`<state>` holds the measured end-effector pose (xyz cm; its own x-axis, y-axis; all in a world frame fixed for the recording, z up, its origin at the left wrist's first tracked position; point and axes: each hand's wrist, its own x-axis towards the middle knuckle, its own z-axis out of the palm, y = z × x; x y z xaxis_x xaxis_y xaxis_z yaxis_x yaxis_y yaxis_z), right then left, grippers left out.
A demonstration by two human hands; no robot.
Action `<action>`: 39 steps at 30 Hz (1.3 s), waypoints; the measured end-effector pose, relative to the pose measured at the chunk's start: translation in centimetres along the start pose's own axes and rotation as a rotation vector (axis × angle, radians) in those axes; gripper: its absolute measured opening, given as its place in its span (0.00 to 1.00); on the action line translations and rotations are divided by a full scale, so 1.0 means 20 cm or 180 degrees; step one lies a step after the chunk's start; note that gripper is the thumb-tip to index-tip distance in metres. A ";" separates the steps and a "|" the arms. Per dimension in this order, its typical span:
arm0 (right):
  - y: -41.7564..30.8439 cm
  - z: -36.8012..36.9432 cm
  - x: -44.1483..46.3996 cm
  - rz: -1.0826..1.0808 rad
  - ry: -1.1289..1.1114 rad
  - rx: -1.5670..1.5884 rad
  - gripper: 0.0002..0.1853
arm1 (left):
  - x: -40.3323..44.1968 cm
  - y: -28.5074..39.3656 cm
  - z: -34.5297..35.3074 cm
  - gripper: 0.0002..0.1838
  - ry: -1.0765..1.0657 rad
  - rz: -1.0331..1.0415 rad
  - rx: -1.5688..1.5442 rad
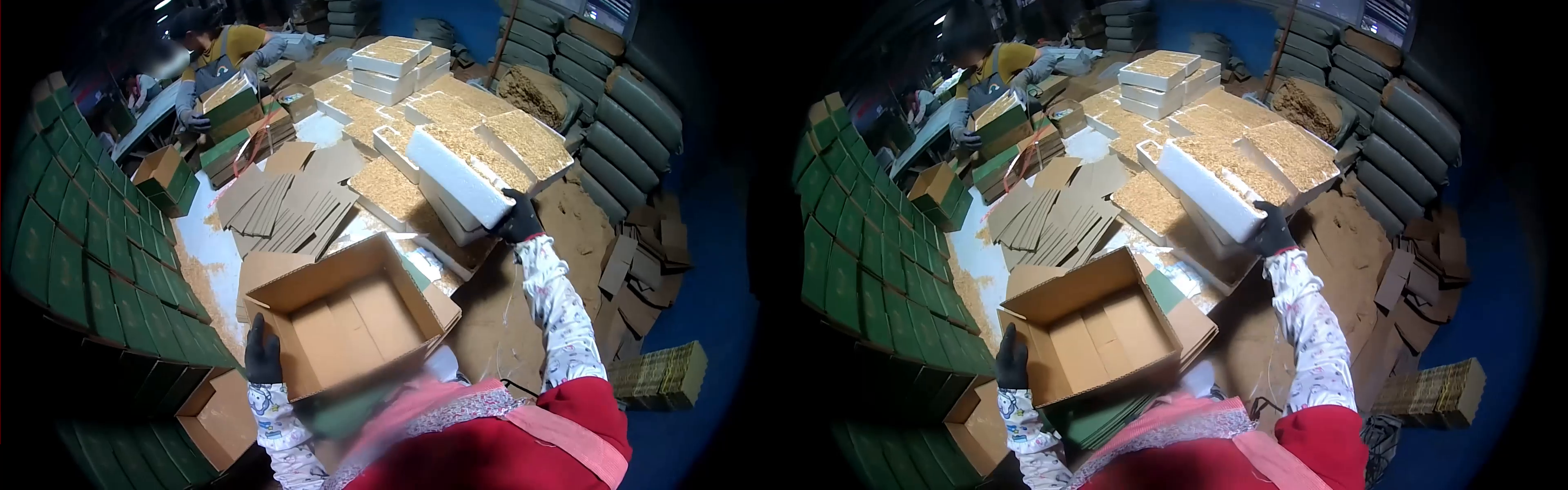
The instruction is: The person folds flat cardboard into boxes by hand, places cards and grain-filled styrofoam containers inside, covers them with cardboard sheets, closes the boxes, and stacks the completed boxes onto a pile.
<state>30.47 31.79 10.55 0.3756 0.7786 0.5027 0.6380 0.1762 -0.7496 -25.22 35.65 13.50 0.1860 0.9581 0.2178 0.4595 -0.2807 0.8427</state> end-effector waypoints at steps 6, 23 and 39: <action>-0.82 0.14 0.07 -0.0195 -0.1285 0.1537 0.29 | 0.07 -0.21 0.11 0.24 0.0332 0.0440 0.0206; -1.14 0.37 -0.04 0.1974 -0.3066 0.1684 0.43 | 0.20 -0.14 0.19 0.31 -0.0104 -0.0568 -0.3276; -0.92 0.85 -0.13 -0.1093 -0.4777 -0.2467 0.15 | 0.63 -0.62 0.12 0.22 0.0335 -0.0414 -0.1094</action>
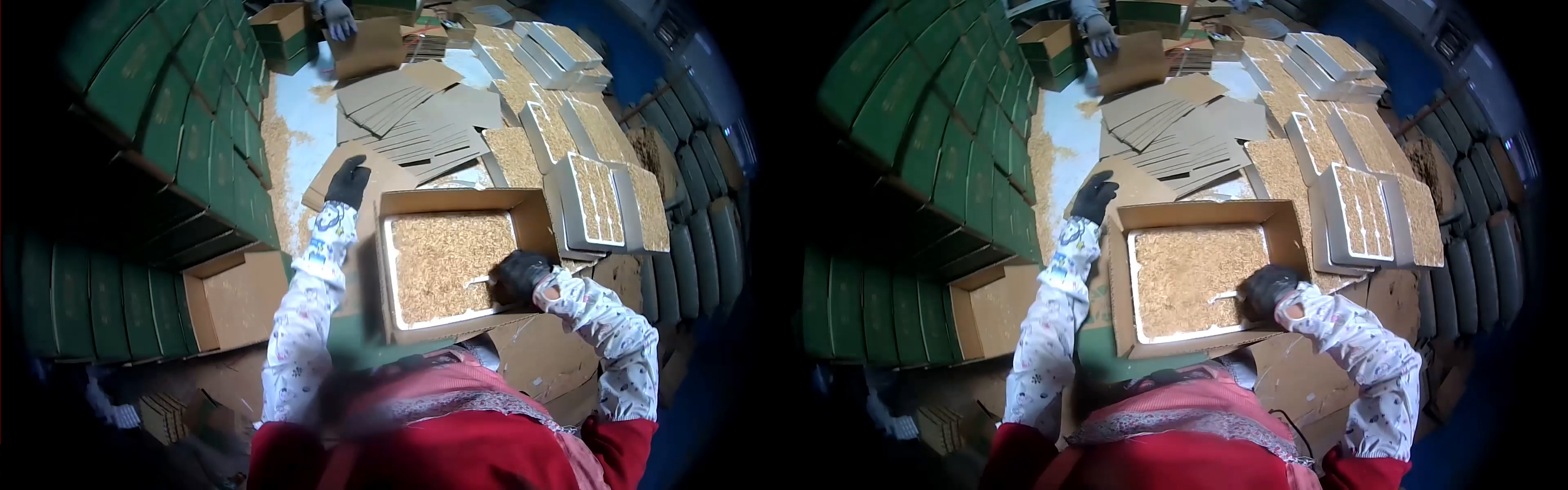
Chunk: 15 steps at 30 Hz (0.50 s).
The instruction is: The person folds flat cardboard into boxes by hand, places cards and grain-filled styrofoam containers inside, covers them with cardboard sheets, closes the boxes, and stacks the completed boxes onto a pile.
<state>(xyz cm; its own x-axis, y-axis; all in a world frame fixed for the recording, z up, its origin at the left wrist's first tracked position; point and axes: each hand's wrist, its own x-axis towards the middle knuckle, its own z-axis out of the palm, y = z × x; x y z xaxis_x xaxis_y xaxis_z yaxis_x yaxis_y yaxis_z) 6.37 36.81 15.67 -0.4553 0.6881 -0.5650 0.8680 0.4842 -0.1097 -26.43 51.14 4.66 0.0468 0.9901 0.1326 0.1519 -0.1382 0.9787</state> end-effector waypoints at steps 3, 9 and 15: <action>-0.03 -0.25 -0.06 -0.0336 -0.0121 0.0185 0.13 | 0.31 -0.24 0.08 0.17 -0.1039 -0.0323 0.2178; 0.41 -0.19 -0.21 0.1232 0.3650 0.1339 0.13 | 0.60 -0.47 0.24 0.37 -0.2058 0.0453 0.4616; 0.87 0.60 0.10 0.1306 0.2421 0.1395 0.12 | 0.74 -0.38 0.38 0.54 -0.2624 -0.0051 0.5779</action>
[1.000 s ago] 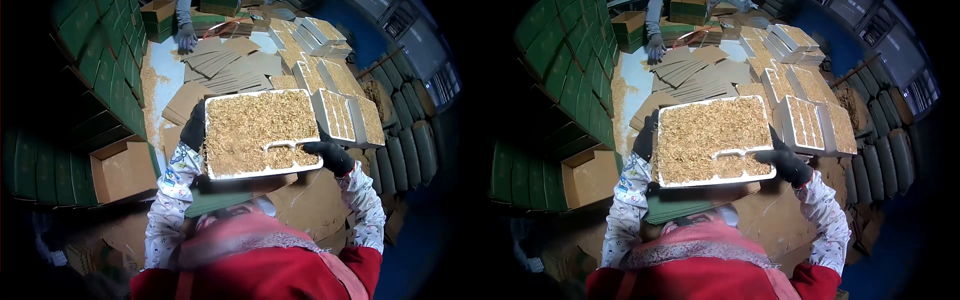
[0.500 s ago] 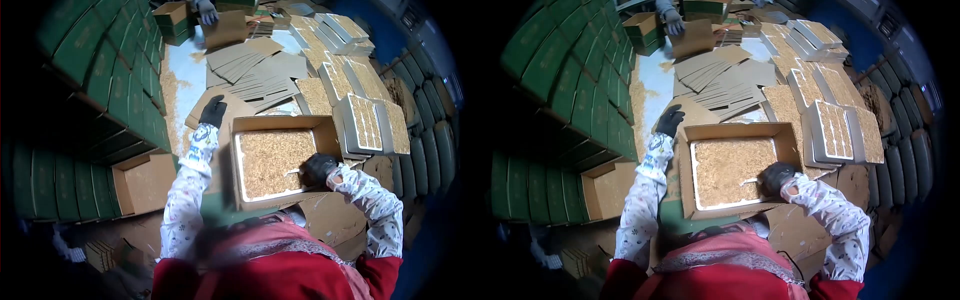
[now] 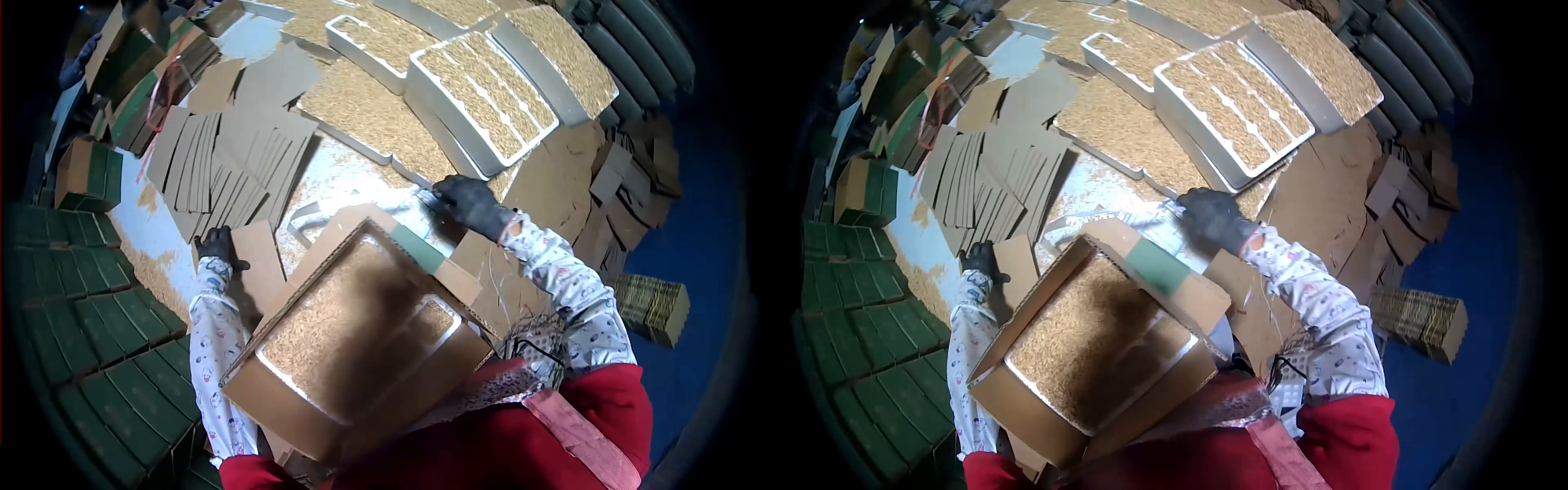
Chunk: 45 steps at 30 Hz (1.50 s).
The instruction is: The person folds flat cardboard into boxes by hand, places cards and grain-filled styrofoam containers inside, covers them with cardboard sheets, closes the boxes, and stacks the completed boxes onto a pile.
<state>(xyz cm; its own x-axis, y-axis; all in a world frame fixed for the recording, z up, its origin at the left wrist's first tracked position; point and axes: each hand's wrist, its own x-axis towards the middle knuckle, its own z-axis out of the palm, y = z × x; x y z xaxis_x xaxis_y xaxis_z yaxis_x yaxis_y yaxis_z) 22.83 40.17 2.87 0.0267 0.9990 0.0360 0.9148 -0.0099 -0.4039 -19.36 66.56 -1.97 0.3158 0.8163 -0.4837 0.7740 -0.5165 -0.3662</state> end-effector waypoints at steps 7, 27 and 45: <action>0.05 0.52 0.00 -0.0404 0.0749 -0.0542 0.12 | -0.10 -0.20 0.20 0.34 0.1339 -0.0145 -0.0289; 0.13 0.57 0.16 -0.0767 -0.0700 -0.0299 0.13 | -1.69 0.82 -0.70 0.05 0.2401 0.2333 0.0450; -0.83 -0.45 -0.22 -0.2484 0.0919 0.0438 0.08 | -1.71 0.64 -0.60 0.41 0.0017 0.1324 -0.0925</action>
<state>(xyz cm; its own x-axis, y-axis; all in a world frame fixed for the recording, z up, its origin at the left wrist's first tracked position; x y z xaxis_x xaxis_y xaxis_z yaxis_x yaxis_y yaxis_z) 11.10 35.48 17.73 -0.4737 0.6664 0.5758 0.6567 0.7029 -0.2732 -13.61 35.20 19.40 0.6321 0.5584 -0.5372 0.7025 -0.7056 0.0932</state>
